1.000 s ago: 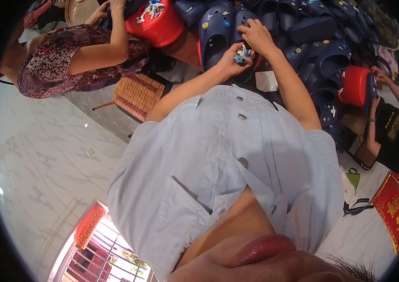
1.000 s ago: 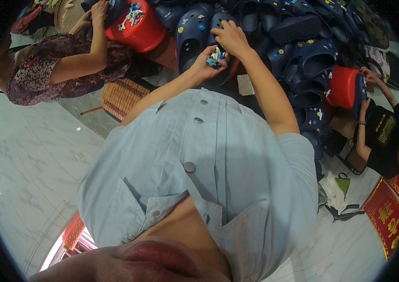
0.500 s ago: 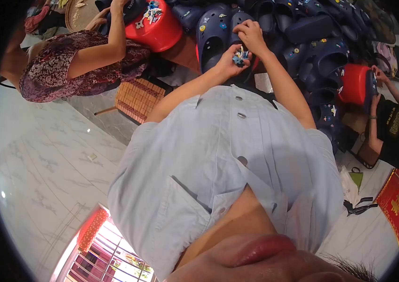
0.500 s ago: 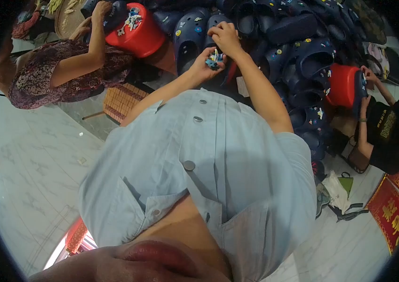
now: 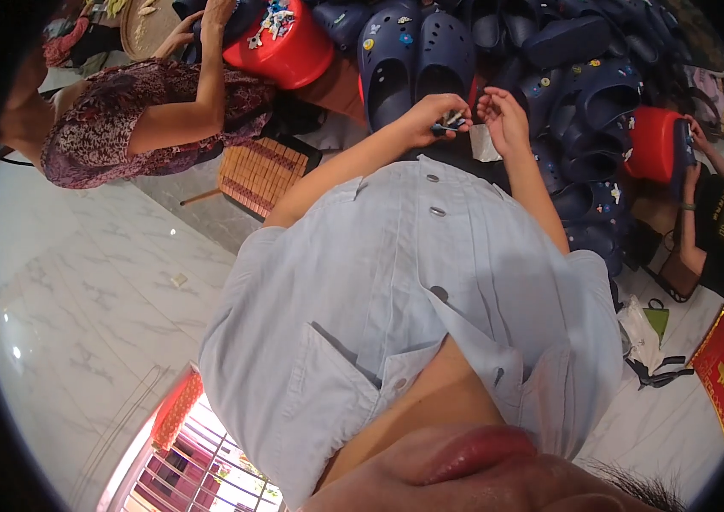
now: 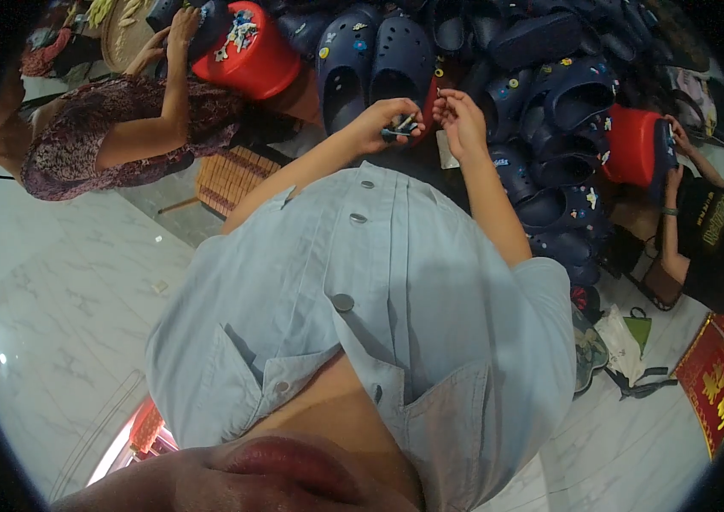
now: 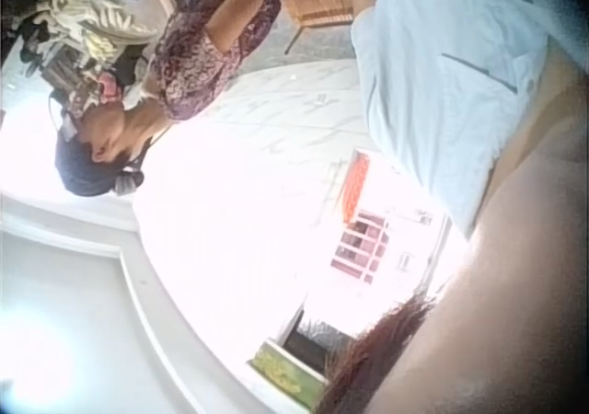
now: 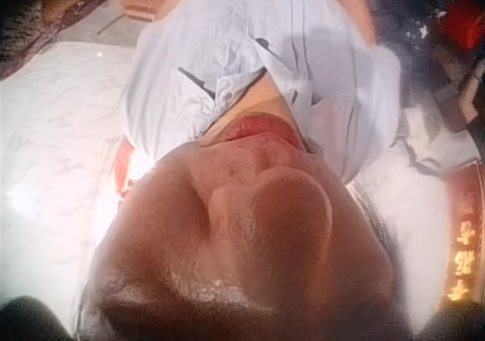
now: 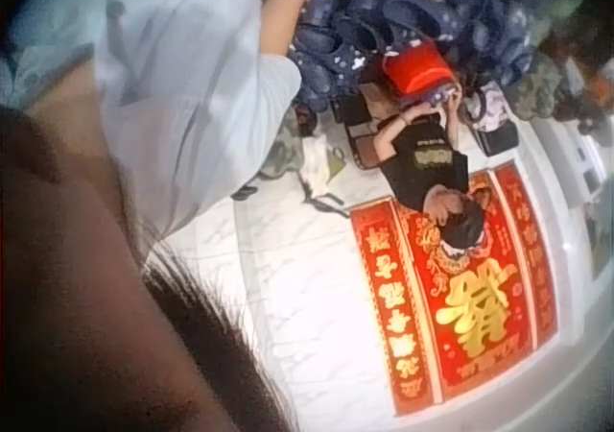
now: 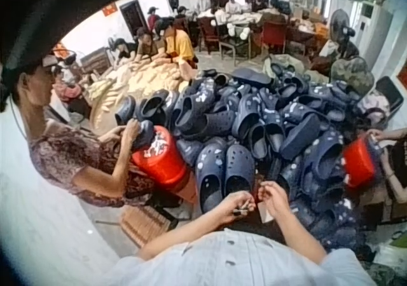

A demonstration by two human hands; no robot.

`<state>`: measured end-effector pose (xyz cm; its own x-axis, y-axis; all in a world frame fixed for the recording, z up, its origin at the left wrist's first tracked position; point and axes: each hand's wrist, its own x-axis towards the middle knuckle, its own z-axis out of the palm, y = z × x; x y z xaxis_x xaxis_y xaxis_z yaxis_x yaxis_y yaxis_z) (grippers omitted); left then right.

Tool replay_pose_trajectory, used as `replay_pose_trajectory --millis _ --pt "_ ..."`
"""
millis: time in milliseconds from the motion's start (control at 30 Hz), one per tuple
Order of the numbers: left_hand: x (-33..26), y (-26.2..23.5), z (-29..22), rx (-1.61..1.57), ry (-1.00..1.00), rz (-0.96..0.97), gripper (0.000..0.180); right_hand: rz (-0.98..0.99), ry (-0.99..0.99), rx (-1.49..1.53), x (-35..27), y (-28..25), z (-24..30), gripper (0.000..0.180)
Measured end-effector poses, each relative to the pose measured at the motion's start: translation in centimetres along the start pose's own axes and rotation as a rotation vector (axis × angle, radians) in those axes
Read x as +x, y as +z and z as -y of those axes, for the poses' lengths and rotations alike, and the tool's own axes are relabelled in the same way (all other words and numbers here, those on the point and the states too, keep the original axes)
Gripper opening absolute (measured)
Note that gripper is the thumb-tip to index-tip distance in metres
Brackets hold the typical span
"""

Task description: Attaching decorative charms into the ventilation holes of blue clog-style shoes.

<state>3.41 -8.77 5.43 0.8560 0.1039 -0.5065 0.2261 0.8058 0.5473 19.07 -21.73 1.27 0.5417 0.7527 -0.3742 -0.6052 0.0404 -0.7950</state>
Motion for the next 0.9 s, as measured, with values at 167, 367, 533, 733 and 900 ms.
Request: replay_pose_trajectory --millis 167,367,533,733,900 --pt "0.1 4.0 -0.6 0.728 0.485 -0.082 0.013 0.153 0.337 0.349 -2.4 0.3 -0.1 0.04" --pt "2.4 5.7 -1.3 1.669 1.138 0.024 0.013 0.315 0.32 0.79 -3.5 3.8 1.9 0.05" --pt "3.0 6.4 -1.2 1.878 1.291 0.071 0.027 0.03 0.269 0.885 -2.0 -0.4 -1.0 0.045" --pt "2.5 6.4 -1.3 1.672 1.122 -0.025 0.065 0.367 0.39 1.097 -1.2 -0.5 -1.4 0.041" --pt "2.1 4.8 -3.1 1.419 1.065 0.003 0.065 0.196 0.285 0.858 -1.0 -0.9 -1.0 0.029"
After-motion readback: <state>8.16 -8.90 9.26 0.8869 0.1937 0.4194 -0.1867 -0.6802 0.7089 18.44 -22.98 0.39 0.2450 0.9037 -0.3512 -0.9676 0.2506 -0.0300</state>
